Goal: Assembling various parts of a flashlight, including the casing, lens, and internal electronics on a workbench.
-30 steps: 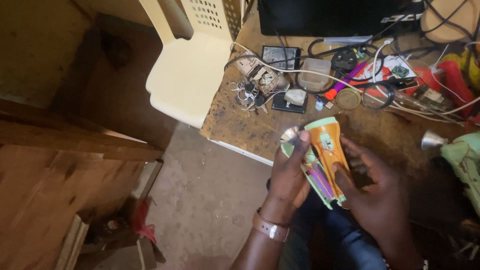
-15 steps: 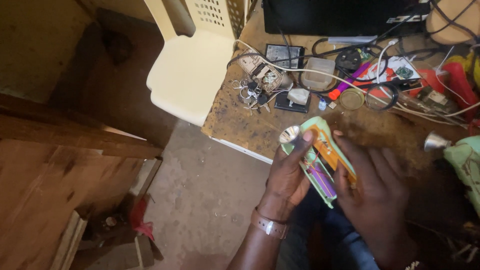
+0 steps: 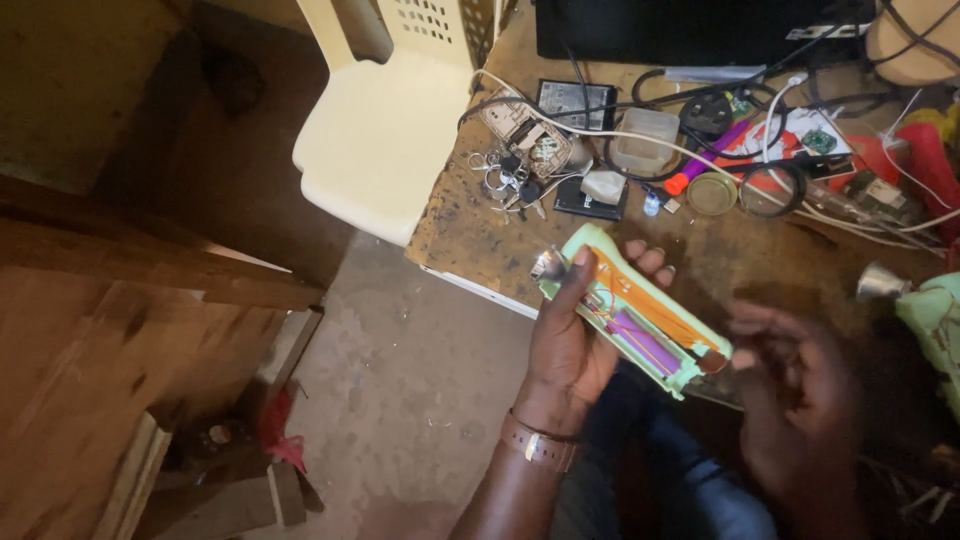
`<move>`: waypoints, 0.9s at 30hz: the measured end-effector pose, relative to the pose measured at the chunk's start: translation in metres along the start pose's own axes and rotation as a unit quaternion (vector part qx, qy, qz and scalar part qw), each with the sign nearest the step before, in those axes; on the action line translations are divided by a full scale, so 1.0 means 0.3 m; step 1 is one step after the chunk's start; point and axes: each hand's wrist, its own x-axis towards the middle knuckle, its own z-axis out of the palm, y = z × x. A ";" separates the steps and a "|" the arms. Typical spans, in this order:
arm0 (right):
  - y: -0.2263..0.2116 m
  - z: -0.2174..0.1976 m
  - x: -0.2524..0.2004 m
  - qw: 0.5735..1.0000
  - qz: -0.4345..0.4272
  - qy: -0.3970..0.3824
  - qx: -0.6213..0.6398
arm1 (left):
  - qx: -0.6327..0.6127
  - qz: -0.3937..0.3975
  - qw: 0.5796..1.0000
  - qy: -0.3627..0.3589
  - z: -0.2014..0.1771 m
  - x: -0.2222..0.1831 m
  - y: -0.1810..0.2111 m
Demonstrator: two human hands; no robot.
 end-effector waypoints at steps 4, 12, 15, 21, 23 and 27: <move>0.008 -0.001 -0.075 0.998 0.044 0.033 -0.011 | -0.016 -0.011 0.998 -0.053 -0.042 0.004 0.000; 0.008 0.034 -0.088 0.969 0.099 -0.070 0.214 | -0.035 -0.050 0.997 -0.053 -0.084 0.001 -0.011; -0.036 0.057 -0.075 0.968 0.170 -0.068 0.172 | -0.020 -0.042 0.997 -0.057 -0.069 -0.002 -0.012; -0.027 0.079 -0.058 0.982 0.174 -0.027 0.065 | 0.012 -0.012 0.998 -0.057 0.023 -0.023 0.005; -0.004 0.075 -0.051 0.984 0.164 -0.037 0.067 | 0.009 -0.018 0.998 -0.057 0.031 -0.029 0.011; -0.023 0.074 -0.038 0.974 0.203 -0.035 0.088 | -0.017 -0.019 0.998 -0.057 0.045 -0.039 0.013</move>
